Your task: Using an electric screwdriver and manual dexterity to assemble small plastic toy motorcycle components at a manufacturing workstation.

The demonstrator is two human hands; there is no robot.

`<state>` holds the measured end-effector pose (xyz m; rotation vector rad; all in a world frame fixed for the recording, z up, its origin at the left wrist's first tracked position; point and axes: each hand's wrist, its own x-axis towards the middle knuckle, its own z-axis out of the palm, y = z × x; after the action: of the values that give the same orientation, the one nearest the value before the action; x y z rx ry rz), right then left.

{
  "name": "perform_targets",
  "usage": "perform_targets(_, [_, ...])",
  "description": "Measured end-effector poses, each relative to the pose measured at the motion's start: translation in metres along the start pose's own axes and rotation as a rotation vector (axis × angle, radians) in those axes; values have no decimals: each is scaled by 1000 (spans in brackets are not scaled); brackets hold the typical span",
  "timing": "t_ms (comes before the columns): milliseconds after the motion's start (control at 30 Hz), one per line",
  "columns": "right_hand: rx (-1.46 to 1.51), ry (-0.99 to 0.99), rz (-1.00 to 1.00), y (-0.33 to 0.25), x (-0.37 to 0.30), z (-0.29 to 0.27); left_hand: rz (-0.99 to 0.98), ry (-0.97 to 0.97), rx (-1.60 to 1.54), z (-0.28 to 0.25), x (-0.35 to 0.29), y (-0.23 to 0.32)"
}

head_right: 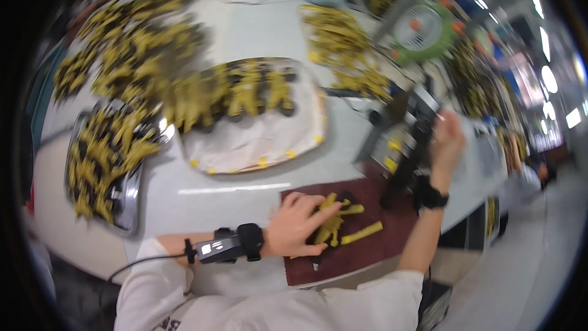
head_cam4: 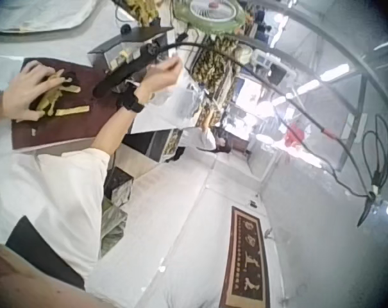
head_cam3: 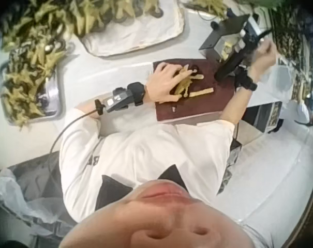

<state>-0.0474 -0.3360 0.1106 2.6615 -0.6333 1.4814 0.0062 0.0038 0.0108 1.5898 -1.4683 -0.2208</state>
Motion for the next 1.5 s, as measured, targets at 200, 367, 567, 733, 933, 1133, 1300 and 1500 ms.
perform_targets(200, [365,-123,303,-53,-35,-59,208,180,49,-62,-10,21])
perform_targets(367, [102,-401,250,-86,-77,-40,-139,671,834,-221,-89,17])
perform_targets(567, [140,-301,371,-88,-89,-40,-915,669,1404,-276,-190,-35])
perform_targets(733, [781,29,656,-108,-103,-75,-185,515,760,-223,-66,30])
perform_targets(933, [858,58,658,-140,-117,-68,-138,79,742,-159,39,-63])
perform_targets(1133, [991,30,621,-129,-123,-67,-151,-113,868,-111,109,-127])
perform_targets(1300, [929,44,641,-105,-128,-61,-388,-350,835,-108,134,-134])
perform_targets(1500, [883,53,689,-104,-124,-65,-128,-89,731,-113,122,-117])
